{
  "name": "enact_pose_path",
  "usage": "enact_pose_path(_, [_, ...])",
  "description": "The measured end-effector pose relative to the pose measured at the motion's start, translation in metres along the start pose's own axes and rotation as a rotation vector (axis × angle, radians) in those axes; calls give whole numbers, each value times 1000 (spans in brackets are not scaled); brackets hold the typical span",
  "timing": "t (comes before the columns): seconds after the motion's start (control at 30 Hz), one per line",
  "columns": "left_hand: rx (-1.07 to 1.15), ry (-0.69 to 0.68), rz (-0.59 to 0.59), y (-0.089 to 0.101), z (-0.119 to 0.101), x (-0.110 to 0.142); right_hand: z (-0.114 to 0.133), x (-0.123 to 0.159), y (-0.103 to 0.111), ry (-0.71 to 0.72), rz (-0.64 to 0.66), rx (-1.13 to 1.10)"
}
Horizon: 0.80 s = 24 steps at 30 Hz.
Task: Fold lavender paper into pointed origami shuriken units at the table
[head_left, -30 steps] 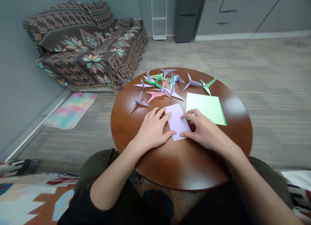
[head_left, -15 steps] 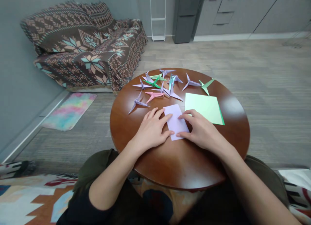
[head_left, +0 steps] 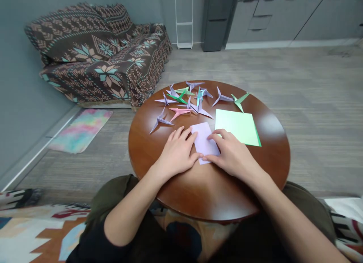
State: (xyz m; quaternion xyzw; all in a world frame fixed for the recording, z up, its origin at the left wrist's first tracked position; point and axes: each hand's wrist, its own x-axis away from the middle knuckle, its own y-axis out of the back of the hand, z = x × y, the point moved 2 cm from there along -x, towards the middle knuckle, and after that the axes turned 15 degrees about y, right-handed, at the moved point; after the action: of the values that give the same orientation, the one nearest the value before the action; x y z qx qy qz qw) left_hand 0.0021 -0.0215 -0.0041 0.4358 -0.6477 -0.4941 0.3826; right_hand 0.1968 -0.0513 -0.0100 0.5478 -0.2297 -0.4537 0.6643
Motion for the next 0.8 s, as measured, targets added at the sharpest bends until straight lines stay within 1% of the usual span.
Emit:
enact_pose_path(0.1, [9, 1, -6, -1, 0, 0, -1, 0, -1, 10, -17, -9])
enact_pose_path(0.2, [13, 11, 5, 0, 0, 0, -12, -2, 1, -7, -27, -115])
enact_pose_path(0.27, [15, 22, 10, 1, 0, 0, -24, -2, 4, -64, -35, -273])
enact_pose_path(0.3, [16, 25, 10, 1, 0, 0, -30, -2, 6, -118, -29, -391])
enact_pose_path(0.4, [19, 29, -1, -1, 0, 0, -43, 0, 11, -250, 51, -762])
enact_pose_path(0.5, [24, 25, -13, -3, -1, 0, -46, 3, 15, -325, 141, -986])
enact_pose_path(0.57, [29, 23, -17, -4, -1, 0, -44, 4, 16, -357, 200, -1049])
enact_pose_path(0.63, [30, 20, -18, -4, -1, 0, -42, 5, 16, -384, 230, -1071])
enact_pose_path(0.8, [30, 21, -9, -3, -1, 1, -42, 4, 13, -435, 209, -1093])
